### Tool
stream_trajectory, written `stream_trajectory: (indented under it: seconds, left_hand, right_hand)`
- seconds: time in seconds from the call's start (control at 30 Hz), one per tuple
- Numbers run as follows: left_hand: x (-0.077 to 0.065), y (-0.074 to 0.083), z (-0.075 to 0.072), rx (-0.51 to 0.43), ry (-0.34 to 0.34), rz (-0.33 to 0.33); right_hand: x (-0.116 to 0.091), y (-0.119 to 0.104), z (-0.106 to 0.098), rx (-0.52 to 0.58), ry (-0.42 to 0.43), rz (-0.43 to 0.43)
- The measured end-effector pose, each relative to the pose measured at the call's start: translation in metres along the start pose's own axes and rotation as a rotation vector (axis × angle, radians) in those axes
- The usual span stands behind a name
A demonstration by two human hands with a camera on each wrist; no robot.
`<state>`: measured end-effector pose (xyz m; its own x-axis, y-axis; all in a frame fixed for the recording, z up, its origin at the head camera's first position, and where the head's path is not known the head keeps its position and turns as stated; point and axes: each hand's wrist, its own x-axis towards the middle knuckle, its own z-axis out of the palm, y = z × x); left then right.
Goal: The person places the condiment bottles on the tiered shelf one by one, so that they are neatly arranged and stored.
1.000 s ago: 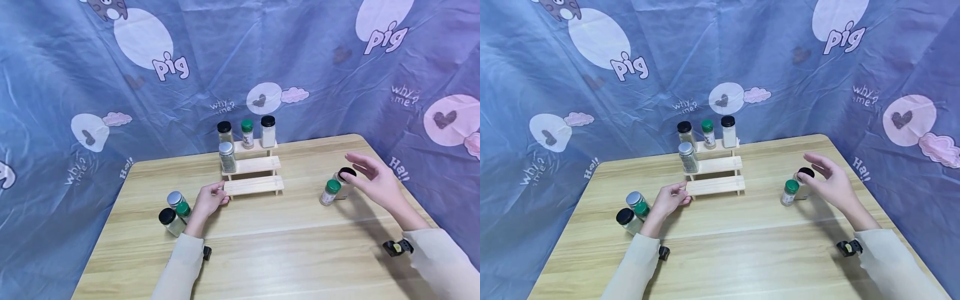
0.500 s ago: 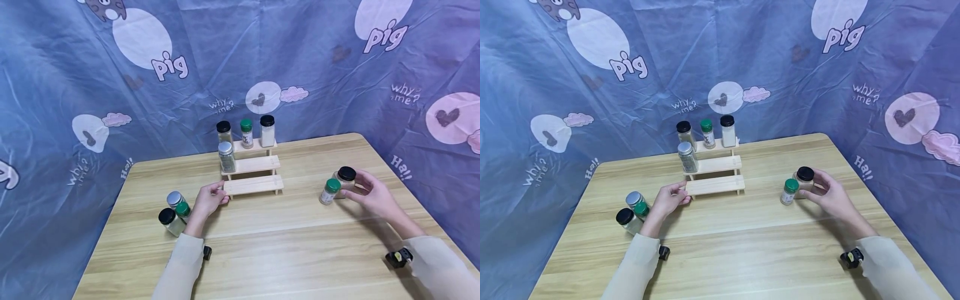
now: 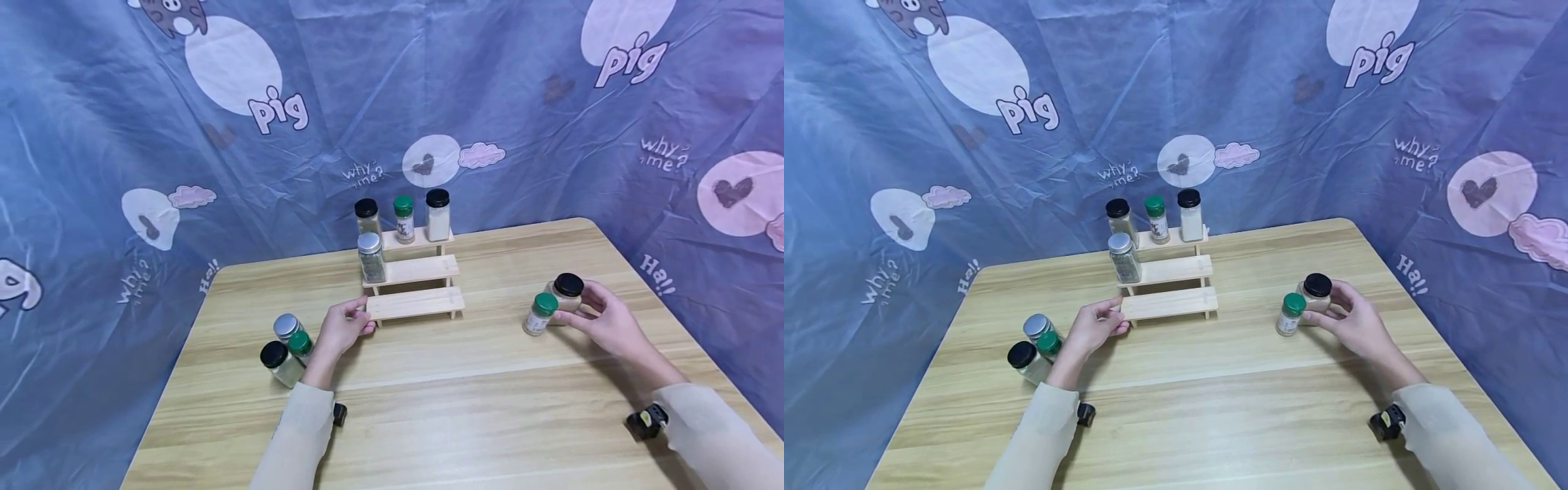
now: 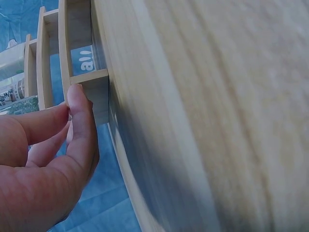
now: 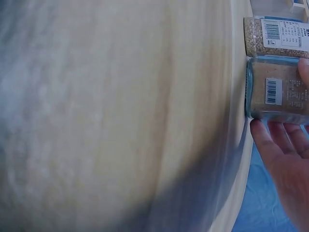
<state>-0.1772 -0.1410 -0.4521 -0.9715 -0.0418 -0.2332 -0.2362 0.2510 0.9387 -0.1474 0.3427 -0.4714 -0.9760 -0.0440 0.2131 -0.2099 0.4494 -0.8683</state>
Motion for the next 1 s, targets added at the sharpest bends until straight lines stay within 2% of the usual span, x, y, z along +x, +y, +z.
stream_trajectory:
  seconds: [0.3,0.53,0.8,1.0]
  left_hand:
    - [0.001,0.0,0.0,0.003,0.005,0.0]
    - [0.003,-0.001,-0.001,0.002,0.002,0.002]
    - [0.003,0.001,-0.001,-0.004,-0.007,0.002]
    - [0.003,0.002,-0.002,-0.001,-0.008,-0.016]
  right_hand:
    - [0.002,0.002,-0.001,-0.045,0.051,-0.015]
    - [0.008,-0.005,-0.007,-0.084,0.074,-0.023]
    - [0.029,-0.032,-0.016,-0.054,0.147,-0.02]
    - [0.041,-0.055,-0.018,-0.123,0.214,-0.007]
